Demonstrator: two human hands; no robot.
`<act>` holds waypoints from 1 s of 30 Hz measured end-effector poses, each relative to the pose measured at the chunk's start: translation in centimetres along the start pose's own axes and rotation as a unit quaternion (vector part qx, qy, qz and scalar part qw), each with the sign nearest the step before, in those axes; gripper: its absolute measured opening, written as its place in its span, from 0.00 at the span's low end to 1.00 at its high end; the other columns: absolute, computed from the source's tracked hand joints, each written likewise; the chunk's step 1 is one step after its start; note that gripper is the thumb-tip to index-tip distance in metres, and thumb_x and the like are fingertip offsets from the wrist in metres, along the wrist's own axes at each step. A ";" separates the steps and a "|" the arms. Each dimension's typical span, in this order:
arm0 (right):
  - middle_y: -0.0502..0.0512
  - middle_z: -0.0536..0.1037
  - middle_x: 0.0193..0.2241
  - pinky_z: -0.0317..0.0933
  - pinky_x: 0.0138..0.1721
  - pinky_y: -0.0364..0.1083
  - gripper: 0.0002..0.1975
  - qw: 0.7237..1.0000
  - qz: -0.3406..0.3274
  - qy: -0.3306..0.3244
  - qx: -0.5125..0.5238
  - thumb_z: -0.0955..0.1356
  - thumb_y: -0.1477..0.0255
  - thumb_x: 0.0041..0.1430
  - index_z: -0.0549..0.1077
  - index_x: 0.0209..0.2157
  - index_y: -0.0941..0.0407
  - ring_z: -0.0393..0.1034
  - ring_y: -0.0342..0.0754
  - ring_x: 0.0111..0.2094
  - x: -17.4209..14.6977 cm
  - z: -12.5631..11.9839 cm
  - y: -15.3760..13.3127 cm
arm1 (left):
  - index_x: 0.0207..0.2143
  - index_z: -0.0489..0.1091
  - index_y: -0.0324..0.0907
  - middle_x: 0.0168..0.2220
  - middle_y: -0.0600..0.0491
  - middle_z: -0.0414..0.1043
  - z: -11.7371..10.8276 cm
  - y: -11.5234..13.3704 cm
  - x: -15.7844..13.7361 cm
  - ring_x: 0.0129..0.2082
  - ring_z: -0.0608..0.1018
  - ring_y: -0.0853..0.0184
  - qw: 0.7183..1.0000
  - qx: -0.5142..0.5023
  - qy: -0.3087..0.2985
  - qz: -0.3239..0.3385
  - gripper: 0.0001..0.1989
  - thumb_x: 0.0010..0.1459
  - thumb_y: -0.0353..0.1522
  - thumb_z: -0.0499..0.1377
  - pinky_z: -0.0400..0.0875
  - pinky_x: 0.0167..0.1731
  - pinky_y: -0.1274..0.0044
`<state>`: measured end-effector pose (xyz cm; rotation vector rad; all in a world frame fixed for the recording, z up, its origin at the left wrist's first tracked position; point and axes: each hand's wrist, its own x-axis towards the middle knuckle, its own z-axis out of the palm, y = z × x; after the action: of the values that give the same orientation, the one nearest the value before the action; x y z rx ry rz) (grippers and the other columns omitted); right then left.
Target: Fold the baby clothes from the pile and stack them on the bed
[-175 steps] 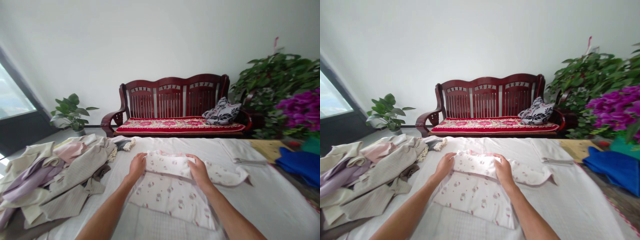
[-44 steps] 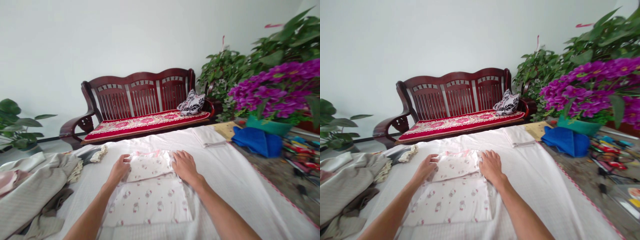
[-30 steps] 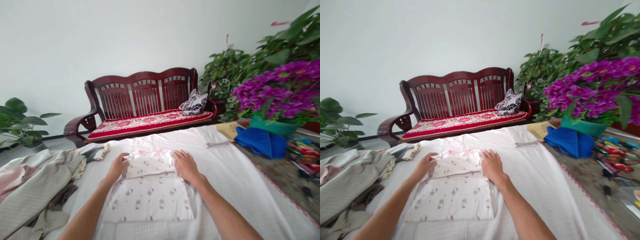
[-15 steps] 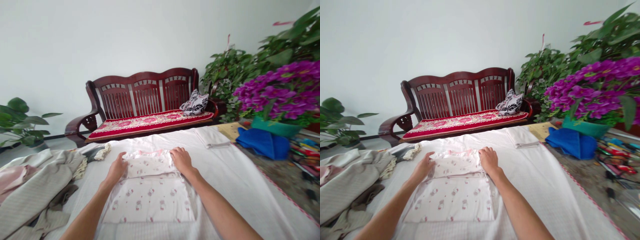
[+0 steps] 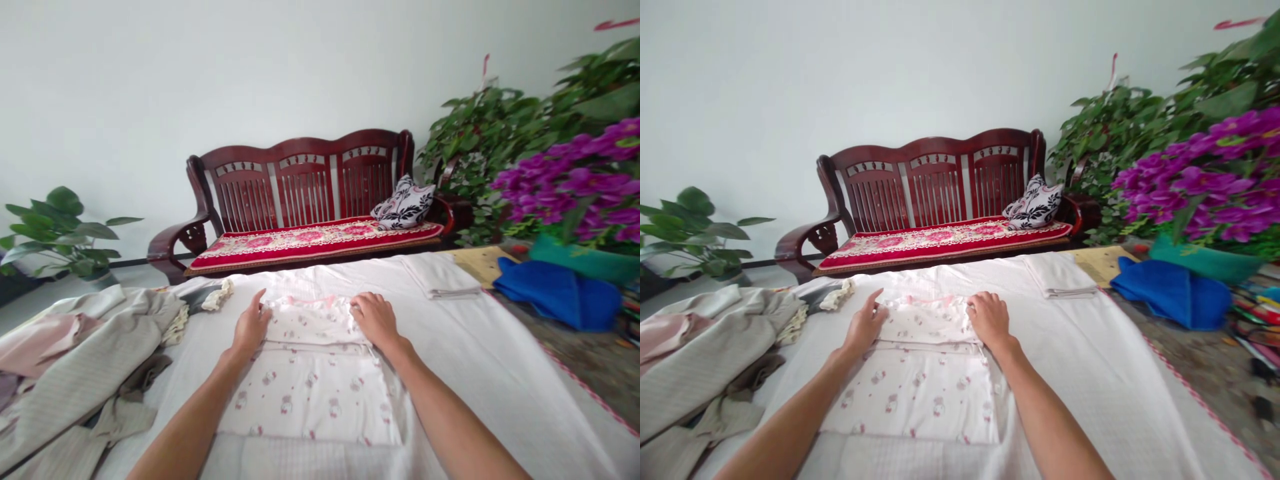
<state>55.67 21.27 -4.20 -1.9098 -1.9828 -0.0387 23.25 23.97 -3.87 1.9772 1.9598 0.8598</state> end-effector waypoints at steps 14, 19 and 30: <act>0.60 0.68 0.61 0.47 0.63 0.53 0.20 0.999 -0.048 0.007 -0.013 0.58 0.71 0.67 0.70 0.56 0.57 0.53 0.54 0.64 -0.6 -0.6 -1.3 | 0.58 0.67 0.46 0.55 0.48 0.72 -0.1 1.2 -1.1 0.55 0.72 0.59 0.976 0.115 -0.028 0.184 0.20 0.66 0.32 0.50 0.63 0.58 0.69; 0.59 0.53 0.69 0.38 0.67 0.59 0.31 0.988 -0.088 -0.126 -0.020 0.54 0.60 0.69 0.54 0.68 0.59 0.41 0.53 0.70 -1.8 0.3 -1.4 | 0.65 0.60 0.47 0.66 0.48 0.60 1.0 0.1 -1.6 0.66 0.62 0.58 0.946 0.105 -0.116 0.284 0.25 0.66 0.38 0.52 0.53 0.65 0.64; 0.60 0.59 0.67 0.42 0.66 0.59 0.29 0.997 -0.030 -0.070 -0.006 0.56 0.62 0.68 0.59 0.66 0.59 0.47 0.55 0.68 -3.3 -1.5 0.7 | 0.63 0.62 0.43 0.67 0.42 0.57 -3.0 -3.0 -2.7 0.68 0.57 0.56 0.964 0.058 -0.099 0.238 0.24 0.67 0.40 0.50 0.54 0.65 0.61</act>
<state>56.75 17.72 -3.92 -1.9067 -2.1356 0.0675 19.29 20.84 -3.72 2.5464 1.4767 0.6155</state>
